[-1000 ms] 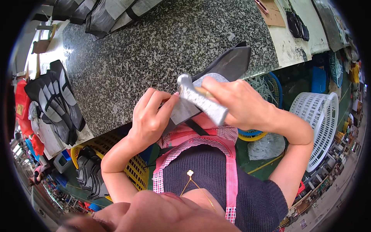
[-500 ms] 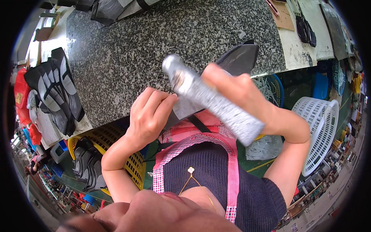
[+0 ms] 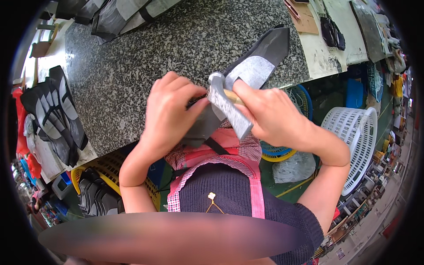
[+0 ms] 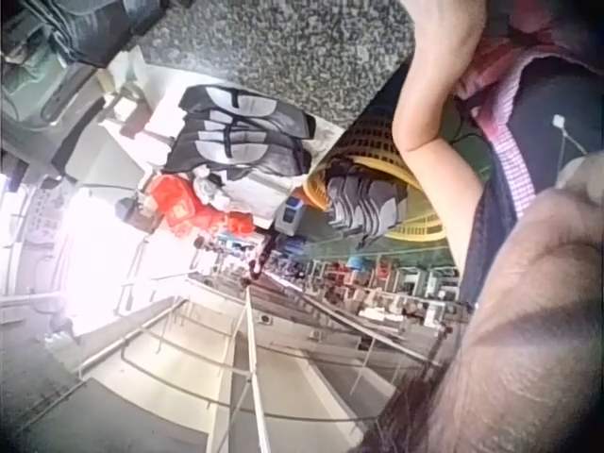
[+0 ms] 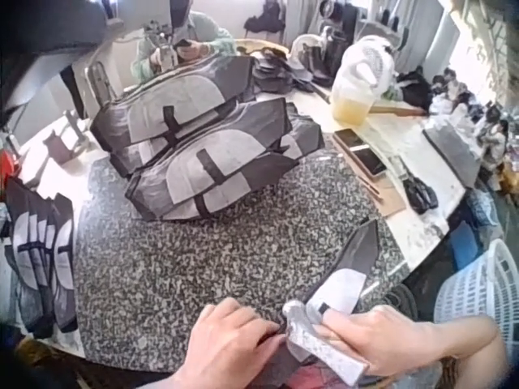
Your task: Using a manual hammer to flatten and bond the seams of shoe upper components on a workbench.
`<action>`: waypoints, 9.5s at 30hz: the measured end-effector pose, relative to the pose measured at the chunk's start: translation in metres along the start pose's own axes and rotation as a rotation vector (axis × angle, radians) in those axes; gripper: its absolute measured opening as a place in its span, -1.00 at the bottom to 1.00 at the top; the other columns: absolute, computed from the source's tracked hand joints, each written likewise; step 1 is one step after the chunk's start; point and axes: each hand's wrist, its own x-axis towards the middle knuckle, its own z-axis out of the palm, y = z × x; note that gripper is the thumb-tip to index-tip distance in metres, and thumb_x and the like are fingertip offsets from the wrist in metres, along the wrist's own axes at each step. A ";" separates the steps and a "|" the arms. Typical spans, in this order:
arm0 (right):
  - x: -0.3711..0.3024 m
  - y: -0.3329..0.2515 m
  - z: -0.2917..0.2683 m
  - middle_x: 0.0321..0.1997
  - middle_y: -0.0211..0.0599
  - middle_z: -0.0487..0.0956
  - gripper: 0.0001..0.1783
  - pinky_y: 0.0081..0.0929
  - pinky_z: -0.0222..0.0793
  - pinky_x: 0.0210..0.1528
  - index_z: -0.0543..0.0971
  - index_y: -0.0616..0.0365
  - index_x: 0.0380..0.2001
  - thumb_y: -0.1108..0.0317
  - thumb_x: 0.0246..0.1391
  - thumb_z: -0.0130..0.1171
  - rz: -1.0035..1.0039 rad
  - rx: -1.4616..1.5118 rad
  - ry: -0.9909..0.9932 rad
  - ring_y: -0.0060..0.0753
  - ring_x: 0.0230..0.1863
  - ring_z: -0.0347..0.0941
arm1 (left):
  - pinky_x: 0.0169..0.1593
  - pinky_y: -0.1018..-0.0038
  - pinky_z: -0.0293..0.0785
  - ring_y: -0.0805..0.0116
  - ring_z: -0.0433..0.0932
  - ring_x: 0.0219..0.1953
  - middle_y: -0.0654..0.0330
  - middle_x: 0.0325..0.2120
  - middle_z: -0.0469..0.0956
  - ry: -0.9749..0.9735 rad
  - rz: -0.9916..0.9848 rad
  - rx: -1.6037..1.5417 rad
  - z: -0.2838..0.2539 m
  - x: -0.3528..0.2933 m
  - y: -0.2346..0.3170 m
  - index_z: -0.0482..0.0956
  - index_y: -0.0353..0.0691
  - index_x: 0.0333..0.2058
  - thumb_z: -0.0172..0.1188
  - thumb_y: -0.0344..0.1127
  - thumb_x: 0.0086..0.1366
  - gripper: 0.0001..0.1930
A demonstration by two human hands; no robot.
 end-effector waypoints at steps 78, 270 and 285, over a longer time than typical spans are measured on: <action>0.030 -0.030 0.019 -0.39 -0.07 0.55 -0.63 -0.17 0.46 -0.43 0.40 0.28 -0.11 0.43 0.02 0.25 -0.305 0.146 -0.091 0.07 -0.37 0.58 | 0.06 0.40 0.46 0.11 0.51 0.12 -0.01 -0.01 0.54 -0.009 0.227 0.364 0.025 -0.087 0.026 0.54 -0.40 -0.01 0.10 -0.29 0.15 -0.56; 0.005 -0.008 0.001 -0.52 0.07 0.52 -0.71 -0.06 0.40 -0.43 0.38 0.23 -0.16 0.40 0.06 0.16 -0.011 0.148 -0.177 0.25 -0.41 0.51 | -0.33 0.32 0.52 0.16 0.53 -0.36 0.14 -0.42 0.53 -0.145 0.127 0.015 -0.021 -0.023 0.001 0.65 -0.33 -0.29 0.29 -0.53 0.02 -0.78; 0.009 0.000 -0.004 -0.47 0.01 0.55 -0.74 -0.06 0.46 -0.44 0.43 0.23 -0.12 0.39 0.15 0.15 -0.084 0.089 -0.060 0.16 -0.41 0.57 | -0.38 0.30 0.47 0.16 0.49 -0.44 0.15 -0.51 0.45 -0.083 -0.001 -0.122 -0.018 -0.027 -0.009 0.63 -0.28 -0.42 0.34 -0.56 0.02 -0.88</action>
